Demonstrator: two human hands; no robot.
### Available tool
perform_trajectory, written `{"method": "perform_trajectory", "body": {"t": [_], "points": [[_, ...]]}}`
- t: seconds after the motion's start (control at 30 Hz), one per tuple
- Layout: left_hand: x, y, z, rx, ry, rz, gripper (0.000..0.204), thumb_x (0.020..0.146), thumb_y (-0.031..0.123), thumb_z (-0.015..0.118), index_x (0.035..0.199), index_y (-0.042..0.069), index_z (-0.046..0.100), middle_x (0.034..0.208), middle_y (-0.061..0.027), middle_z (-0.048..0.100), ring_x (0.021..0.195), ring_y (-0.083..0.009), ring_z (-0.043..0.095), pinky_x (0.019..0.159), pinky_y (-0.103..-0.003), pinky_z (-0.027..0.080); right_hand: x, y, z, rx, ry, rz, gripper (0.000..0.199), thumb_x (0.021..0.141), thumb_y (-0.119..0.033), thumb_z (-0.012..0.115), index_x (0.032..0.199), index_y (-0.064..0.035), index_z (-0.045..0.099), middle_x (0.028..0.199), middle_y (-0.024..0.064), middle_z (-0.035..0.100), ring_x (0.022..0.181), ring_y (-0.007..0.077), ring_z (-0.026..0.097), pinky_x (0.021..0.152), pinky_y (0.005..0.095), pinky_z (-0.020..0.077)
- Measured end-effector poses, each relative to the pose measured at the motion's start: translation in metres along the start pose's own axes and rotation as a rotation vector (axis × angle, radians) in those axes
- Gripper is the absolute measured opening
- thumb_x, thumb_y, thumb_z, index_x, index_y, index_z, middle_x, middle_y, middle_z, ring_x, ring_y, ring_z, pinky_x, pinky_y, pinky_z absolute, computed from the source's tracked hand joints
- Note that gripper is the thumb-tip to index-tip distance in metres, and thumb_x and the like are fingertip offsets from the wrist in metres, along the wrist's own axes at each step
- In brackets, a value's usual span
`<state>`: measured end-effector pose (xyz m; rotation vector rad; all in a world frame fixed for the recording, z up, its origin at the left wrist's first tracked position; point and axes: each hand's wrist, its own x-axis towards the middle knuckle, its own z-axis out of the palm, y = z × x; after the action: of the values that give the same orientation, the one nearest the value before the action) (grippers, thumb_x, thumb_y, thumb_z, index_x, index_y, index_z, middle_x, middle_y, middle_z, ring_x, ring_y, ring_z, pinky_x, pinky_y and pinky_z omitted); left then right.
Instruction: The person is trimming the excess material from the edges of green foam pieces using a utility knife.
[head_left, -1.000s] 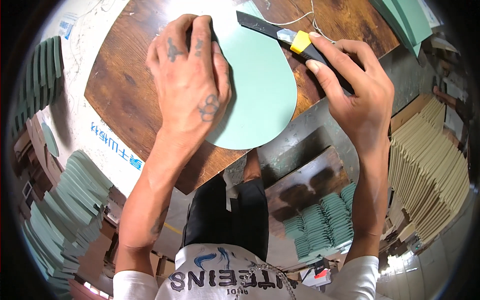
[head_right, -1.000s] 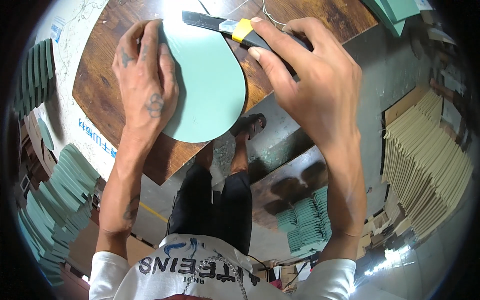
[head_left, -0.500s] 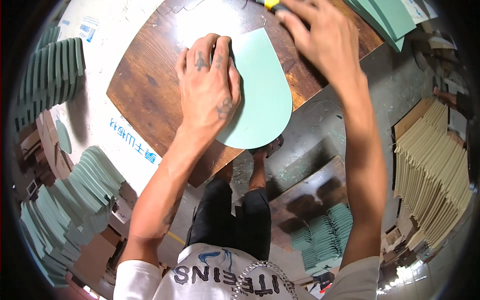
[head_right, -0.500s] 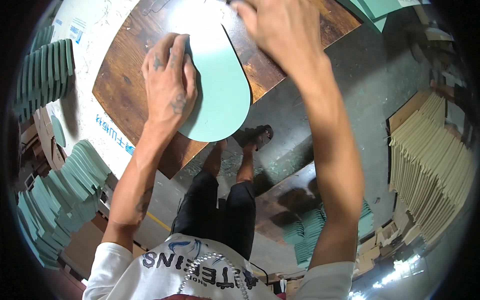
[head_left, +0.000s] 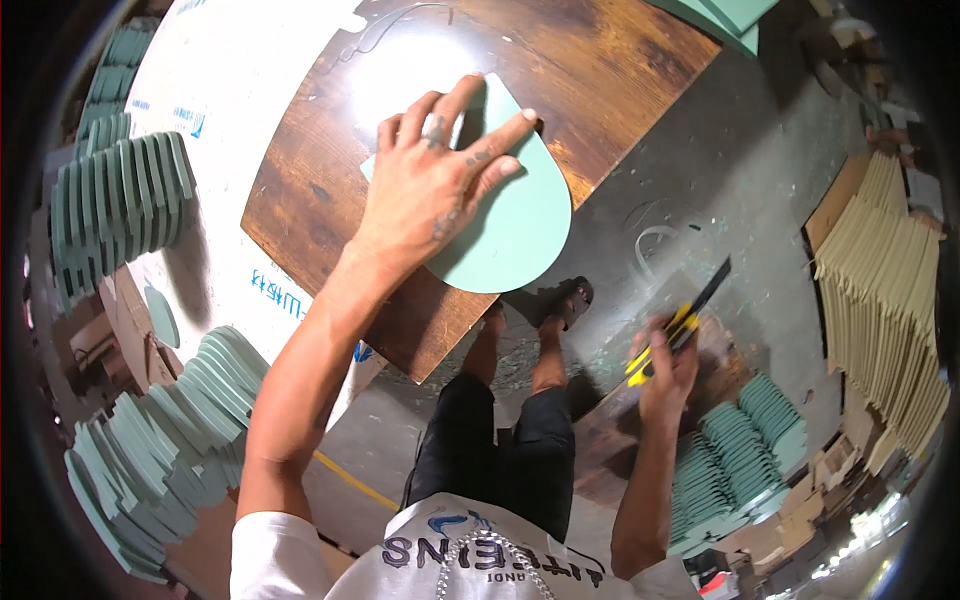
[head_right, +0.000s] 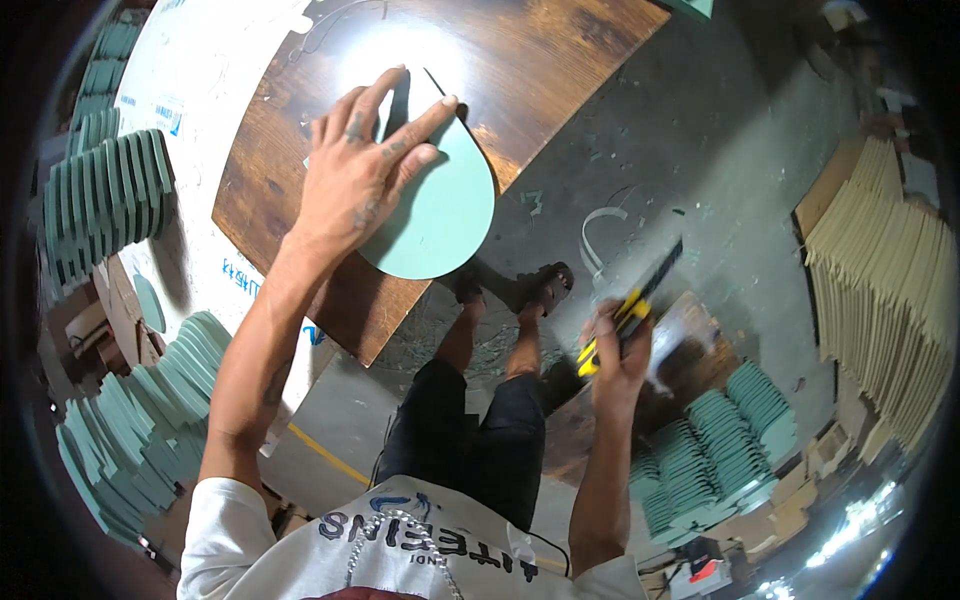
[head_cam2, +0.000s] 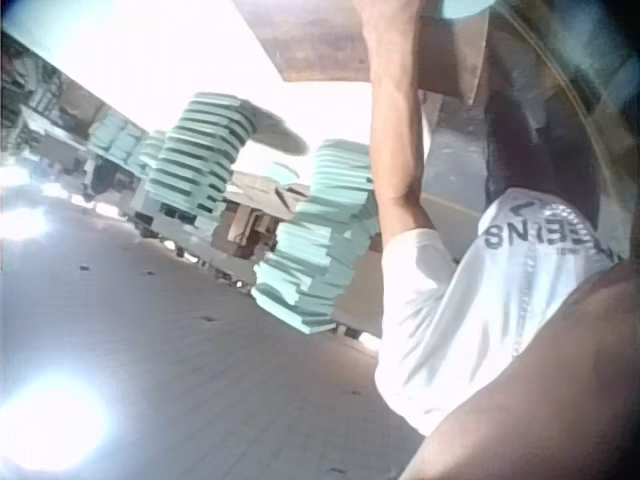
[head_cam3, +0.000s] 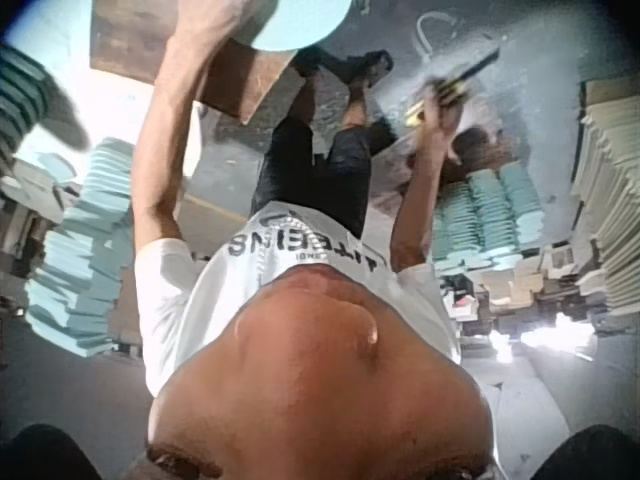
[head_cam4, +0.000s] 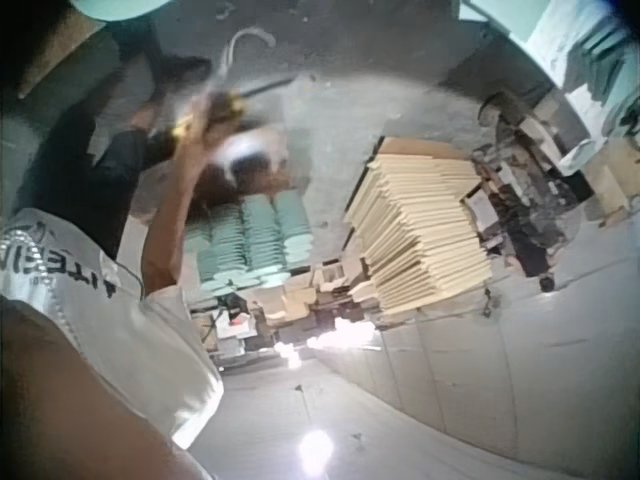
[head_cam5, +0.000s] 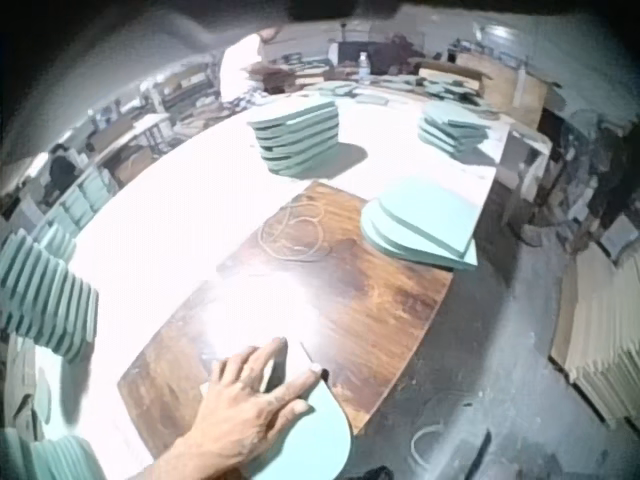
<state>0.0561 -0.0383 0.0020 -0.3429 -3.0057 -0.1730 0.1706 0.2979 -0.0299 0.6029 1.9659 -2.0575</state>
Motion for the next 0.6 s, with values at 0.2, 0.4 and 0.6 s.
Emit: {"method": "perform_trajectory", "body": {"t": [0.2,0.4,0.6], "points": [[-0.014,0.032,-0.018,0.13,-0.196,-0.427,0.048,0.111,0.043,0.037,0.155,0.026,0.048,0.152,-0.0292,0.04,0.131,-0.0466,0.048,0.105,-0.06,0.044,-0.038,0.023,-0.004,0.054,-0.084,0.374,0.048,0.112,-0.043,0.038,0.131,-0.0047,0.059,0.079,0.0051,0.062,0.057,0.0083,0.052,0.053,0.0229,0.0415],[-0.008,0.028,-0.01,0.022,-0.13,0.04,0.051,0.11,0.043,0.038,0.158,0.03,0.043,0.161,-0.0193,0.033,0.144,-0.0395,0.035,0.116,-0.06,0.025,0.039,-0.006,0.011,0.365,-0.348,0.15,0.027,0.108,-0.026,0.056,0.118,-0.0013,0.056,0.087,0.0096,0.066,0.076,0.0178,0.068,0.069,0.0314,0.056],[0.004,0.032,-0.007,0.005,-0.082,0.064,0.063,0.104,0.055,0.048,0.158,0.024,0.044,0.134,-0.0177,0.046,0.122,-0.0343,0.043,0.109,-0.053,0.031,0.077,-0.039,0.033,0.532,-0.523,-0.05,0.028,0.104,-0.011,0.054,0.13,-0.0007,0.049,0.104,0.0161,0.068,0.093,0.0237,0.071,0.077,0.034,0.0615]]}}
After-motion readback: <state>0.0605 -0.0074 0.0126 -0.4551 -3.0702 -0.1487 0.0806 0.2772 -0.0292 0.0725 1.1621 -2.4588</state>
